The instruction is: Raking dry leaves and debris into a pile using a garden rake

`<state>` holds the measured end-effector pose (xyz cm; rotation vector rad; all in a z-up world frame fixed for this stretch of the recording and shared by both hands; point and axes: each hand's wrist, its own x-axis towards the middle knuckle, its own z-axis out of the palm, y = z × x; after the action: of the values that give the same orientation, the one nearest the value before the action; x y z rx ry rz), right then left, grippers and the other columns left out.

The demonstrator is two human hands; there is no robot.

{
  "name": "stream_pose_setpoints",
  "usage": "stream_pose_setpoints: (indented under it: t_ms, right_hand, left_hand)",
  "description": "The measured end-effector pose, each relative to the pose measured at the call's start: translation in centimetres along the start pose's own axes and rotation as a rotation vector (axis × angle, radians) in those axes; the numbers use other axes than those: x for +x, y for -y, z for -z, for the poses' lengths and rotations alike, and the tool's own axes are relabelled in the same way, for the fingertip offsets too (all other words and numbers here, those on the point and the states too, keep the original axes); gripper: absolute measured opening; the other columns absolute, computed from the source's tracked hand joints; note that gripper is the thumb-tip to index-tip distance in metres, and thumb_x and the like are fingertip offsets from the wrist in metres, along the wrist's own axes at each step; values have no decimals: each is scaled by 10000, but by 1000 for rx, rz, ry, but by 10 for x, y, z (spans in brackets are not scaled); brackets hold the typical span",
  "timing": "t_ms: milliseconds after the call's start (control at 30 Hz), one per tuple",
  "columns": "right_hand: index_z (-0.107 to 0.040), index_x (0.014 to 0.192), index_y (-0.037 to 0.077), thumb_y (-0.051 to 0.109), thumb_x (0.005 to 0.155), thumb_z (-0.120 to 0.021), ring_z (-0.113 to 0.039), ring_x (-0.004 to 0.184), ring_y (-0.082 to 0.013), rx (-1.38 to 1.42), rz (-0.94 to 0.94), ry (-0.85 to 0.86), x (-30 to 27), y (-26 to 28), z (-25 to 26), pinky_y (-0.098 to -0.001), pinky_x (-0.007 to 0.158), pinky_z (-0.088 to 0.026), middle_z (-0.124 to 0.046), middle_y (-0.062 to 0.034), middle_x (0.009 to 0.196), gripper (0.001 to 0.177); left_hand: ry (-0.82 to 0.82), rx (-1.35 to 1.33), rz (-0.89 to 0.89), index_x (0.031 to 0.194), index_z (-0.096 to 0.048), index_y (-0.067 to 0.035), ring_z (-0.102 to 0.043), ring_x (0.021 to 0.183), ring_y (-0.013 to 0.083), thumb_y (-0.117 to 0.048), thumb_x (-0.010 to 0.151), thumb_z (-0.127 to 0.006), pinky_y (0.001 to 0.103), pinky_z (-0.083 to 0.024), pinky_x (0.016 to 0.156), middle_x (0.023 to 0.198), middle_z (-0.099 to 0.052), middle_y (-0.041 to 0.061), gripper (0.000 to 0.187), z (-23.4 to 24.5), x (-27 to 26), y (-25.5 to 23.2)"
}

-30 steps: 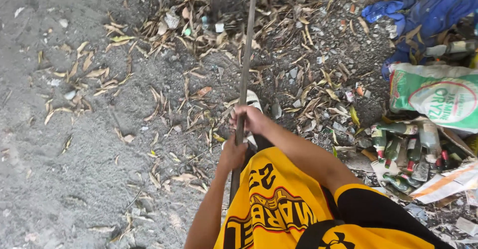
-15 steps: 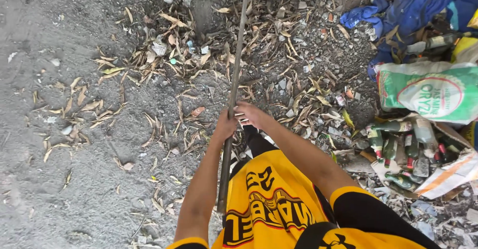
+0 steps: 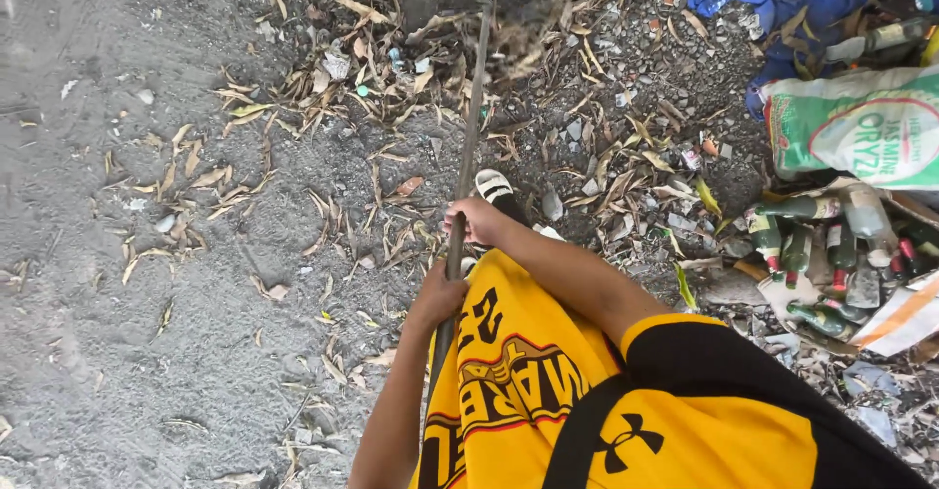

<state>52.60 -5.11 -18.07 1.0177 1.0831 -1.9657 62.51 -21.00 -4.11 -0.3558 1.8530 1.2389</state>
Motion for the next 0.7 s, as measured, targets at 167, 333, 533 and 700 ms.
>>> stream_pose_setpoints:
  t_ms: [167, 333, 533, 700]
  right_hand:
    - [-599, 843, 13, 60, 695, -623, -673, 734, -309, 122, -42, -43, 12, -37, -4, -435, 678, -568, -587, -128, 767, 158]
    - [-631, 827, -11, 108, 669, -643, -641, 772, -290, 87, 27, 23, -96, 20, -19, -374, 627, -516, -578, -172, 800, 198]
    - [-140, 1641, 70, 190, 1067, -560, -197, 1516, -478, -41, 232, 81, -186, 70, -11, -620, 1229, -199, -263, -286, 1593, 721]
    - [-282, 1591, 77, 231, 1016, -624, -501, 1374, -406, -89, 253, 0, -174, 72, 45, -609, 1153, -347, -497, -246, 1462, 687]
  left_hand:
    - [32, 15, 8, 1250, -552, 36, -721, 645, 316, -182, 882, -642, 442, -607, 560, 818, -639, 222, 437, 4, -55, -1]
    - [27, 53, -101, 1139, -595, 8, -700, 558, 302, -194, 854, -660, 421, -579, 545, 716, -621, 196, 355, -5, -14, -11]
    - [-18, 20, -398, 882, -661, -22, -660, 503, 249, -238, 834, -607, 394, -538, 548, 560, -639, 137, 228, -28, 109, -86]
    - [149, -40, -269, 1457, -333, 155, -709, 603, 248, -100, 996, -539, 445, -596, 601, 717, -695, 149, 566, -61, 181, -54]
